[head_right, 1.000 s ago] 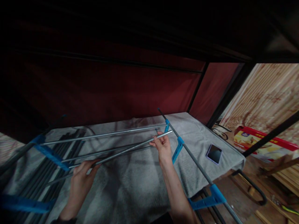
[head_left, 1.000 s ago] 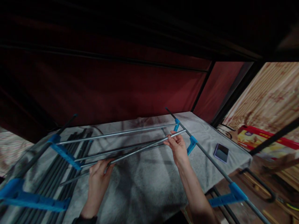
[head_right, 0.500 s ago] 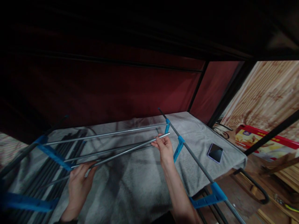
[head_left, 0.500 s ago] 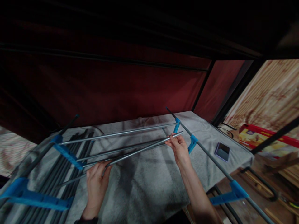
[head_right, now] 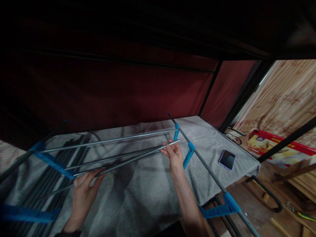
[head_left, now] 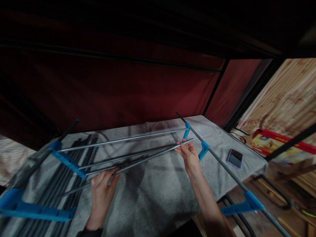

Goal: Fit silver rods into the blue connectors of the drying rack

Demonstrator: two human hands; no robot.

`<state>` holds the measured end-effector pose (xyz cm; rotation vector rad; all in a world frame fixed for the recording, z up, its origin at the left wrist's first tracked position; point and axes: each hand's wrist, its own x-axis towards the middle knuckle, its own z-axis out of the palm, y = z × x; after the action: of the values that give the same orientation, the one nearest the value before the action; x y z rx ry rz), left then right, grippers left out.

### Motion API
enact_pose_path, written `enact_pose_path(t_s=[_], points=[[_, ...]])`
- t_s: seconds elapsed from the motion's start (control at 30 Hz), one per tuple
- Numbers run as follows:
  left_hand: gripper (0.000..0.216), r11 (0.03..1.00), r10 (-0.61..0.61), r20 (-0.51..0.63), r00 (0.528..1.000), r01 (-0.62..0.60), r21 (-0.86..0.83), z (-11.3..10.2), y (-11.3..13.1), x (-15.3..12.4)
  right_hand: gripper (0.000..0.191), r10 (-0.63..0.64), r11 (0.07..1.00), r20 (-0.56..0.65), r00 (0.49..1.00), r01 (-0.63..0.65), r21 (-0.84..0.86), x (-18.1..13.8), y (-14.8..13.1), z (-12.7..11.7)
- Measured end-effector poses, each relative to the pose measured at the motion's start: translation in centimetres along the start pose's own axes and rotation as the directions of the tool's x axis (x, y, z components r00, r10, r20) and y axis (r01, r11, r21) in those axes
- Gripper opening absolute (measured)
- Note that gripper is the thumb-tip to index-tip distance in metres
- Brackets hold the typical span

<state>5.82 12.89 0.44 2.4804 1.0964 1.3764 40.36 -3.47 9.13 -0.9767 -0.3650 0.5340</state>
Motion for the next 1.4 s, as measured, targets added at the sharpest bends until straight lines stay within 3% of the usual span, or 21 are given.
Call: enact_pose_path(t_s=[0.3, 0.63, 0.93, 1.2, 1.4], points=[[0.031, 0.999, 0.037, -0.033, 0.999, -0.037, 0.025, 0.5, -0.2, 0.0, 0.059, 0.0, 1.0, -0.037, 0.999, 0.0, 0.004, 0.4, 0.5, 0.3], [0.037, 0.996, 0.063, 0.132, 0.989, -0.07, 0.048, 1.7, -0.6, 0.2, 0.063, 0.032, 0.999, -0.094, 0.995, -0.034, -0.021, 1.3, 1.7, -0.2], [0.035, 0.994, 0.105, 0.146, 0.984, -0.106, -0.001, 2.1, -1.0, 0.4, 0.057, 0.073, 0.997, -0.076, 0.994, -0.074, -0.01, 1.5, 3.3, 0.0], [0.045, 0.997, 0.074, 0.209, 0.975, -0.074, -0.008, 2.6, 0.8, 1.3, 0.056, 0.227, 0.973, 0.005, 0.974, -0.227, -0.043, 0.4, 4.7, -0.9], [0.04, 0.999, 0.04, 0.249, 0.968, -0.038, -0.01, 2.9, 1.0, 1.2, 0.057, 0.264, 0.964, -0.047, 0.963, -0.265, -0.008, -0.2, 6.1, -1.6]])
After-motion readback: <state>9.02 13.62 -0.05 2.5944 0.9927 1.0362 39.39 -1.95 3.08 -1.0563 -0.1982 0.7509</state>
